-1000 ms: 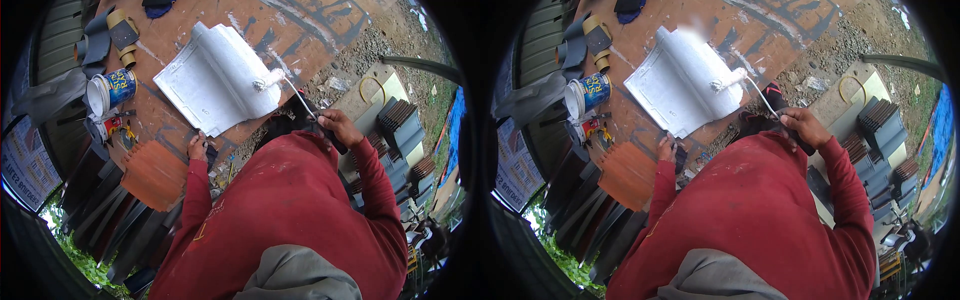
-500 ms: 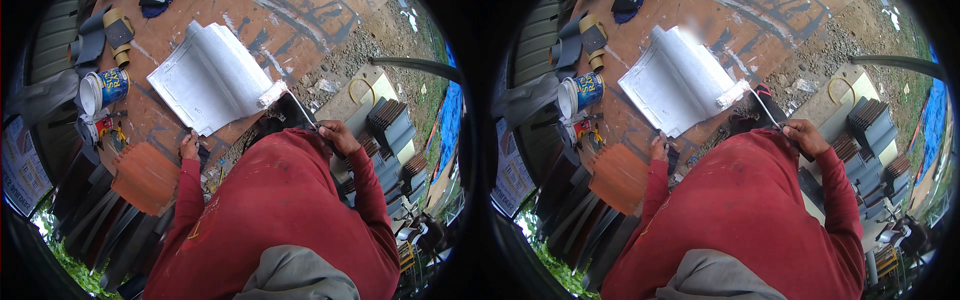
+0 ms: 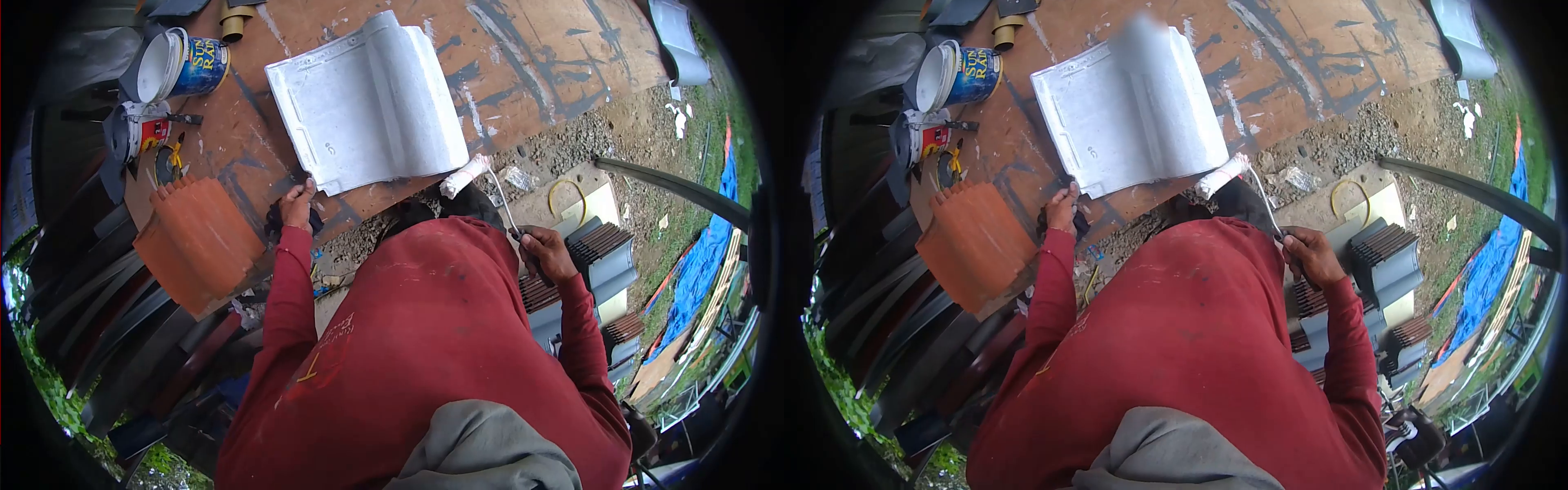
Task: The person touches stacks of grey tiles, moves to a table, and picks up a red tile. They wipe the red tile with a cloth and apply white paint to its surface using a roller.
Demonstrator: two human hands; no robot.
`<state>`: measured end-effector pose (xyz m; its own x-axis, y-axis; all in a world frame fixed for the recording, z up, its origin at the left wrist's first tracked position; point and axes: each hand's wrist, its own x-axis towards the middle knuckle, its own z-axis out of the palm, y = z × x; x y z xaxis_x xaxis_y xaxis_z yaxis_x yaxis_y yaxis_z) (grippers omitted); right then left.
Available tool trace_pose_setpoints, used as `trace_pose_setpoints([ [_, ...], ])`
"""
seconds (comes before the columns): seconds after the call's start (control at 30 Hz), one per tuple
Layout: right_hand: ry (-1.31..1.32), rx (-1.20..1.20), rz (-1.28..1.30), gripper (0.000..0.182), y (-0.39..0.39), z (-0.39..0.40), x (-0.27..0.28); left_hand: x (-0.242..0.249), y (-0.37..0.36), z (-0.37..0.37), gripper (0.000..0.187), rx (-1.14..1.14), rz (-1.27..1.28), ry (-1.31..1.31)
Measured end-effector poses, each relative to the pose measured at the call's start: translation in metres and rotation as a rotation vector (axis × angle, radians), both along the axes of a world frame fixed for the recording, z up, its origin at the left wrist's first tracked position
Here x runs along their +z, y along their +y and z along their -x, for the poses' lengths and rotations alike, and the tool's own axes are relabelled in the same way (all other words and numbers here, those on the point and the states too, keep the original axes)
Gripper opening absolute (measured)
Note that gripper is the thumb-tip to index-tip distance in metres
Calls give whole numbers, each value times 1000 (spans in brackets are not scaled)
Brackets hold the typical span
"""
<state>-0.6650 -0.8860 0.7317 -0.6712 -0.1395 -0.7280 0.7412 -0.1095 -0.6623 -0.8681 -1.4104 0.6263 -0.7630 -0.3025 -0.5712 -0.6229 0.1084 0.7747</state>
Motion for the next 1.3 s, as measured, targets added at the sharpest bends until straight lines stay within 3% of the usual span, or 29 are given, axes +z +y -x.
trace_pose_setpoints([
  [0.13, 34, 77, -87, 40, 16, -1, 11, -13, -7, 1, 26, -22, -60, 24],
  [0.2, 247, 157, -254, 41, 25, 18, 18, -10, -6, 0, 28, -52, -19, 12],
  [0.27, 194, 330, -440, 35, 30, 55, 50, 3, 0, 2, 31, -29, -113, -36],
  [0.4, 654, 644, -641, 29, 34, 107, 46, -15, -4, 1, 31, -64, -60, 91],
  [0.5, 720, 693, -610, 26, 4, 143, 50, -4, 2, -4, 32, -37, -148, 96],
  [0.67, 771, 1039, -877, 22, -86, 198, 57, 2, 8, -9, 29, -21, -149, 120],
  [0.8, 828, 1021, -828, 21, -146, 238, 41, 0, 16, -14, 40, 39, -109, 178],
  [0.87, 946, 1006, -673, 20, -161, 253, 31, -6, 15, -16, 45, 40, -39, 185],
  [0.97, 892, 1091, -774, 21, -157, 265, 43, -14, 14, -20, 55, 65, -34, 170],
  [1.07, 866, 1150, -879, 20, -117, 269, 64, -19, 11, -27, 63, 105, 26, 295],
  [1.17, 876, 1180, -908, 20, -64, 273, 74, 2, 12, -32, 61, 91, -82, 234],
  [1.3, 642, 1018, -831, 24, -31, 273, 132, -6, 10, -31, 59, 34, -59, 182],
])
